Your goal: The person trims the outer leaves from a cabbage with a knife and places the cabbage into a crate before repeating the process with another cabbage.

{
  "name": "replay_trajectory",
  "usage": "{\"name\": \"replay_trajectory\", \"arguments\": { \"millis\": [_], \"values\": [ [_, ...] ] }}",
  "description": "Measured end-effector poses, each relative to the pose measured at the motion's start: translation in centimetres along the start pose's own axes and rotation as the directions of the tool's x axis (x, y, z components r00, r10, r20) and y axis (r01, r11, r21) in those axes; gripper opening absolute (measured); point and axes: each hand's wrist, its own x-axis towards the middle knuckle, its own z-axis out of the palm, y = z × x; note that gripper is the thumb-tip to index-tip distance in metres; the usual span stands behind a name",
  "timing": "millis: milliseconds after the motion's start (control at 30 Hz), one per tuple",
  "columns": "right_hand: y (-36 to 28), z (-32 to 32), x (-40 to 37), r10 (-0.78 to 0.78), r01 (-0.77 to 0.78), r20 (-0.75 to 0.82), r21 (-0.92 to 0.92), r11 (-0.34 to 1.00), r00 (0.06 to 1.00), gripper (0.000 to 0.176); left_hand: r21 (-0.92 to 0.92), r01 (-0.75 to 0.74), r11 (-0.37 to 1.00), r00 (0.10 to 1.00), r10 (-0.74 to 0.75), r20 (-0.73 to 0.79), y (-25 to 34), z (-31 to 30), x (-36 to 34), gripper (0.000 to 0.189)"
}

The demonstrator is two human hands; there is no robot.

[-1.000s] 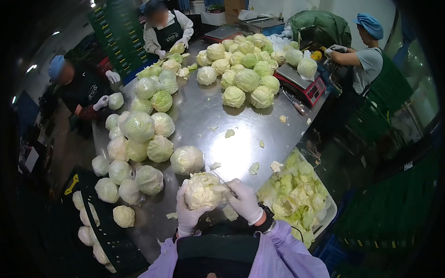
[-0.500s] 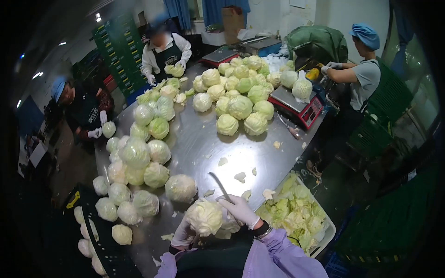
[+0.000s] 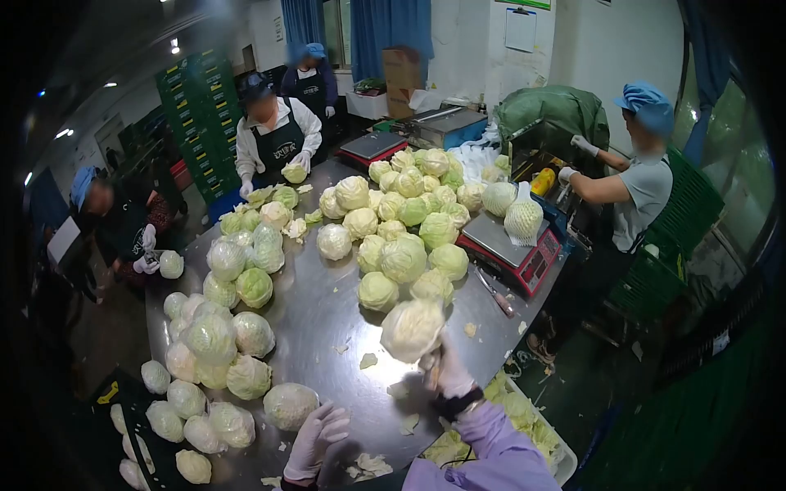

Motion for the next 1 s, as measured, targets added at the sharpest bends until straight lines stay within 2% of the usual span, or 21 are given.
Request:
{"name": "replay_trajectory", "arguments": {
  "millis": [33,100,167,267,300,367,400,433,500,533,567,633,667,700,733,767,833,867,900,967,1000],
  "values": [
    [-2.2,-0.7,3.0,-0.148,0.139,-0.058,-0.138,0.981,0.987,0.048,-0.001,-0.002,1.000,1.000,0.002,-0.001,0.0,0.2,-0.5,0.064],
    [-7.1,1.7,7.3,-0.242,0.225,-0.090,-0.164,0.960,0.966,0.047,-0.027,-0.054,0.998,0.952,0.043,-0.304,0.5,1.0,-2.5,0.032],
    [-10.7,2.3,10.9,-0.282,0.226,-0.154,-0.303,0.926,0.947,0.049,0.123,-0.019,0.992,0.885,0.074,-0.460,-0.1,-0.4,-3.9,0.032],
    [-13.6,1.1,16.9,-0.366,0.296,-0.175,-0.328,0.897,0.914,0.051,0.127,0.008,0.992,0.803,0.069,-0.593,-1.3,-3.4,-5.4,0.034],
    [-14.0,0.1,19.1,-0.394,0.318,-0.184,-0.339,0.885,0.901,0.052,0.076,-0.046,0.996,0.781,0.083,-0.619,-2.0,-4.2,-5.8,0.037],
    [-15.1,-2.4,21.6,-0.437,0.349,-0.049,-0.525,0.777,0.898,0.052,0.115,0.060,0.992,0.714,0.038,-0.699,-2.2,-5.5,-6.2,0.046],
    [-14.9,-2.8,23.1,-0.475,0.425,-0.009,-0.430,0.797,0.880,0.050,0.106,0.025,0.994,0.693,0.059,-0.718,-2.4,-5.8,-6.7,0.041],
    [-15.4,-3.8,23.2,-0.367,0.319,-0.008,-0.480,0.817,0.930,0.046,0.104,-0.012,0.995,0.677,0.085,-0.731,-2.6,-6.3,-7.0,0.037],
    [-14.2,-1.0,21.5,-0.407,0.276,-0.146,-0.530,0.802,0.902,0.046,0.062,-0.048,0.997,0.616,0.078,-0.784,-3.0,-6.9,-7.3,0.038],
    [-13.0,0.5,20.1,-0.403,0.313,-0.062,-0.528,0.789,0.913,0.047,0.050,-0.049,0.998,0.584,0.070,-0.809,-3.2,-7.1,-7.2,0.037],
    [-13.1,-0.5,20.6,-0.361,0.278,-0.016,-0.607,0.744,0.932,0.051,0.045,-0.053,0.998,0.559,0.067,-0.826,-3.5,-7.5,-7.0,0.037],
    [-9.6,4.0,16.7,-0.259,0.219,0.045,-0.687,0.693,0.965,0.048,0.074,-0.058,0.996,0.513,0.093,-0.854,-5.0,-9.2,-6.8,0.038],
    [-7.6,6.3,14.3,-0.124,0.161,0.104,-0.705,0.691,0.987,0.045,0.072,-0.050,0.996,0.482,0.088,-0.872,-5.5,-9.9,-6.9,0.038],
    [-5.4,6.1,13.5,-0.147,0.154,0.080,-0.771,0.617,0.986,0.043,0.049,-0.082,0.995,0.433,0.080,-0.898,-5.7,-10.5,-7.2,0.039],
    [-3.4,6.9,11.3,-0.020,0.120,0.142,-0.744,0.657,0.990,0.041,0.085,-0.098,0.992,0.357,0.114,-0.927,-6.0,-11.9,-8.1,0.044],
    [-2.3,6.9,9.8,0.003,0.156,0.182,-0.849,0.504,0.983,0.038,0.121,-0.110,0.986,0.287,0.148,-0.946,-6.2,-13.5,-8.8,0.050],
    [0.0,6.2,6.4,0.122,0.093,0.158,-0.902,0.421,0.980,0.040,0.571,-0.012,0.821,-0.123,0.566,-0.815,-6.1,-17.1,-10.7,0.063],
    [1.0,5.1,5.3,0.198,0.019,0.114,-0.905,0.426,0.973,0.040,0.626,0.118,0.771,-0.217,0.635,-0.742,-5.4,-19.5,-12.4,0.071],
    [2.3,4.6,3.9,0.221,-0.084,0.012,-0.904,0.419,0.975,0.038,0.654,0.253,0.713,-0.293,0.700,-0.651,-4.6,-22.3,-14.4,0.080],
    [5.1,3.3,1.0,0.279,-0.176,-0.051,-0.879,0.443,0.959,0.033,0.578,0.327,0.748,-0.418,0.663,-0.621,-3.8,-27.8,-17.1,0.097],
    [6.7,1.3,0.3,0.358,-0.283,-0.121,-0.850,0.444,0.926,0.031,0.578,0.321,0.750,-0.427,0.659,-0.619,-2.9,-29.5,-18.1,0.097]
  ]
}}
